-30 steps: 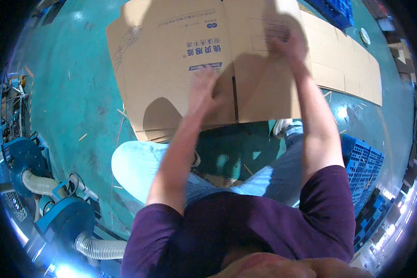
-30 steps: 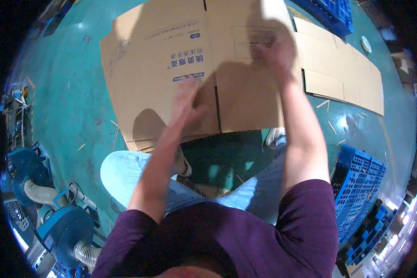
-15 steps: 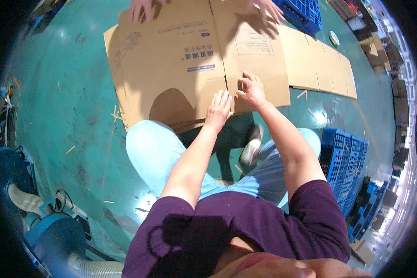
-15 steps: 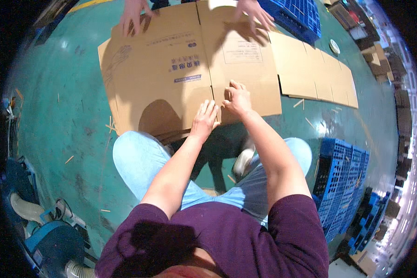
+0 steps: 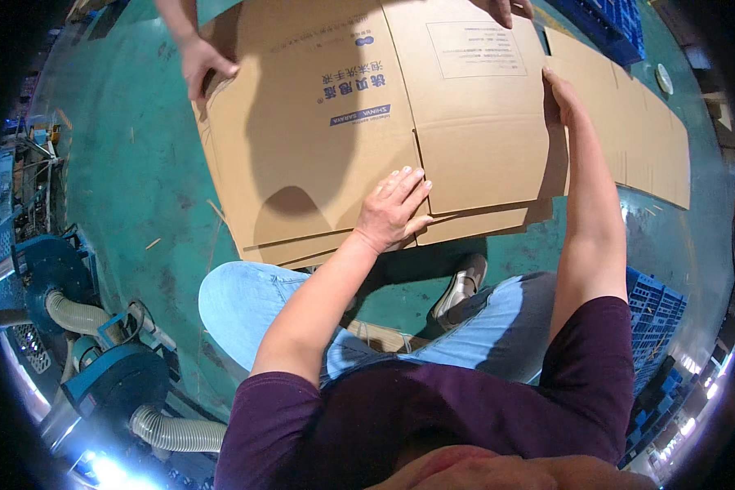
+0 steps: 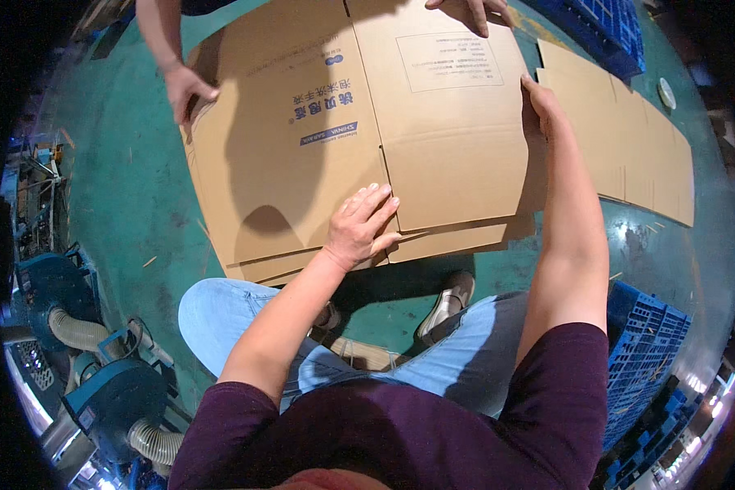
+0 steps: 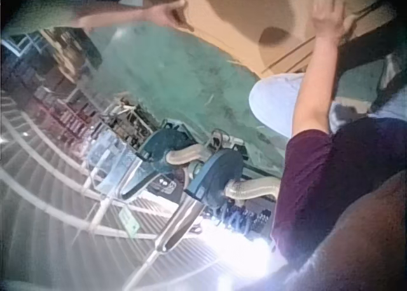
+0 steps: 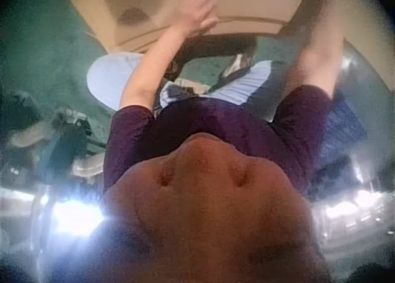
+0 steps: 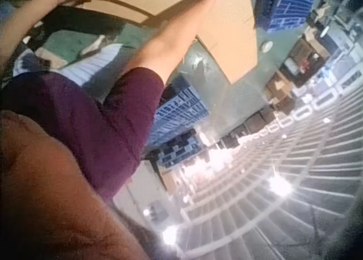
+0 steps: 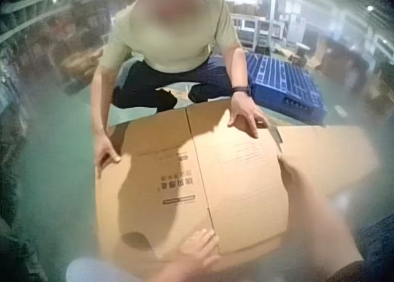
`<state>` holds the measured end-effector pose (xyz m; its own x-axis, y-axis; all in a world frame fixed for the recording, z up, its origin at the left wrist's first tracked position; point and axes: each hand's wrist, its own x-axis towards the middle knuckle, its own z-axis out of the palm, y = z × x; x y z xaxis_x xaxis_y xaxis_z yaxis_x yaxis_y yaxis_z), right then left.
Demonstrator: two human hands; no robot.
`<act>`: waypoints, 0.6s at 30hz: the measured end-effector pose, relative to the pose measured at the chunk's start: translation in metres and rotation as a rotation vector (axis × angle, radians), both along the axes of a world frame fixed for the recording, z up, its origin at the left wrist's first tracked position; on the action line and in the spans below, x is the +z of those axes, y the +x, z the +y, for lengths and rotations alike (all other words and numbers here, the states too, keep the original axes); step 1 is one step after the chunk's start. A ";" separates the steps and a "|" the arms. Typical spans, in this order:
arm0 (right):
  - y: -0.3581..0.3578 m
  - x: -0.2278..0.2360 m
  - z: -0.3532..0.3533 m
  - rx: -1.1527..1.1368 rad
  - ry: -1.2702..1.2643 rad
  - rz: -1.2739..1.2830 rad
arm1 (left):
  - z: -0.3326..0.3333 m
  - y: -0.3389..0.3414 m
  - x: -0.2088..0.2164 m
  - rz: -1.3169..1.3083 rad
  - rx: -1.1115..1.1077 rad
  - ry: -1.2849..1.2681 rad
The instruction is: The person sits on the floor and folds flat cardboard sheets along pre-scored lines into box shapes. They repeatedly pick up sheets, fold the side flaps, and place the folded boxes into a stack.
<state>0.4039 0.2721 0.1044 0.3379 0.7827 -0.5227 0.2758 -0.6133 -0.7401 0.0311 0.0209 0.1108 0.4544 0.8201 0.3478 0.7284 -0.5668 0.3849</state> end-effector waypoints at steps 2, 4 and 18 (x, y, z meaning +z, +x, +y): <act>-0.009 0.009 0.006 0.068 0.078 -0.049 | 0.000 0.010 -0.001 0.006 0.005 0.000; -0.004 -0.005 0.005 0.135 0.177 -0.410 | 0.001 0.016 -0.007 0.017 0.000 0.056; -0.035 0.016 -0.023 0.046 0.193 -0.769 | 0.010 0.017 0.005 0.116 -0.054 0.042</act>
<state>0.3690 0.2487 0.1202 0.5144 0.8575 -0.0100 0.7745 -0.4695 -0.4239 0.0480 0.0312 0.1158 0.5363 0.7795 0.3238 0.7346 -0.6200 0.2756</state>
